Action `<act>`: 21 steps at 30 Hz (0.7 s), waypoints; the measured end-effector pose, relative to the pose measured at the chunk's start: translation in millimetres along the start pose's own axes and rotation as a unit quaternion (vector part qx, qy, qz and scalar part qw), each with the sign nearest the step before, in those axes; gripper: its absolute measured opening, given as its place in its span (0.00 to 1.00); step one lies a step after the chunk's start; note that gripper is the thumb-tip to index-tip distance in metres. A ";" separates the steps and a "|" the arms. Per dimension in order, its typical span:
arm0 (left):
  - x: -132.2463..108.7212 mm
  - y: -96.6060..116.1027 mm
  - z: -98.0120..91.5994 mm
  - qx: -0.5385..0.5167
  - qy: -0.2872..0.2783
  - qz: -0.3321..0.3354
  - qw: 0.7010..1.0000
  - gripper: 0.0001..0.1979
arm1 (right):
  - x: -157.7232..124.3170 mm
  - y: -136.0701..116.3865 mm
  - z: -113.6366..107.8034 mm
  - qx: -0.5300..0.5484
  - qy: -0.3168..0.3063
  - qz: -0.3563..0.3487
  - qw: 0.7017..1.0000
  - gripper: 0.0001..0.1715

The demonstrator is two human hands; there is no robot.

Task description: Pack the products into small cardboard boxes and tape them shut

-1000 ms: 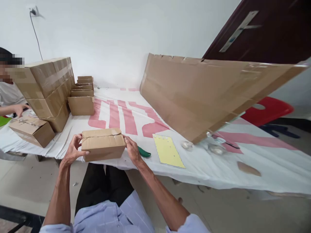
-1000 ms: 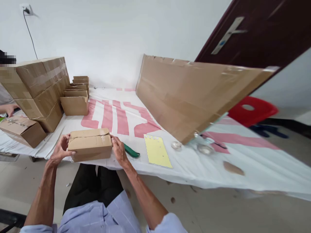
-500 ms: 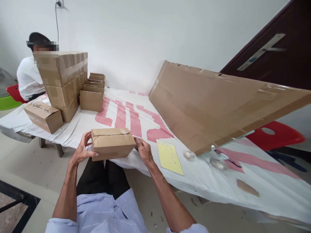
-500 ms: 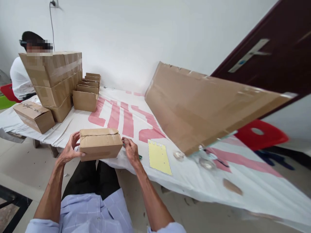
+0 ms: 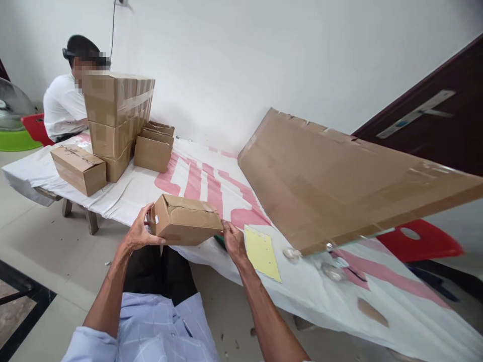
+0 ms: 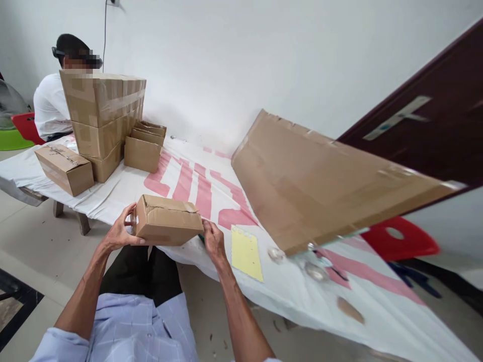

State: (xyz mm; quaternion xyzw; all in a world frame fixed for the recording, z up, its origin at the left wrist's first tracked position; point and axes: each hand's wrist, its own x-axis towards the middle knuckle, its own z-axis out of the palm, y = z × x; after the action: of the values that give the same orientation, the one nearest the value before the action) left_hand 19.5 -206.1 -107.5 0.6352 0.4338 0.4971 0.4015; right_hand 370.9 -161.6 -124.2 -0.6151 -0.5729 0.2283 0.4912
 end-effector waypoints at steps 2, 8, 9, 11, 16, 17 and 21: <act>0.7 4.7 3.0 0.012 0.007 0.011 1.000 0.64 | 0.4 15.5 -5.4 -0.052 0.010 -0.020 0.998 0.46; 2.6 18.1 9.2 0.045 0.032 0.036 0.998 0.59 | -5.3 44.5 -15.3 -0.177 0.012 -0.038 0.983 0.32; 2.7 20.6 10.0 0.049 0.035 0.037 0.997 0.58 | -4.8 42.4 -15.5 -0.176 0.018 -0.042 0.983 0.30; 2.8 25.9 11.8 0.056 0.042 0.042 0.997 0.57 | -2.7 26.3 -15.9 -0.159 0.053 -0.058 0.984 0.29; 3.2 41.0 20.3 0.094 0.057 0.062 0.992 0.55 | -10.9 -86.3 -22.7 -0.093 0.133 -0.244 0.956 0.21; 3.5 44.1 23.2 0.106 0.058 0.070 0.990 0.55 | -16.3 -114.5 -23.2 -0.098 0.114 -0.302 0.941 0.18; 3.8 54.1 38.1 0.140 0.076 0.099 0.982 0.56 | -37.6 -197.1 -9.2 -0.184 -0.031 -0.481 0.856 0.15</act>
State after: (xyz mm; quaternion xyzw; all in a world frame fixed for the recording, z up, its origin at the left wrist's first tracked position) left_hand 65.6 -221.7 -62.5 0.6853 0.4635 0.5155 0.2231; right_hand 275.0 -227.0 39.6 -0.3343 -0.8440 -0.1271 0.3996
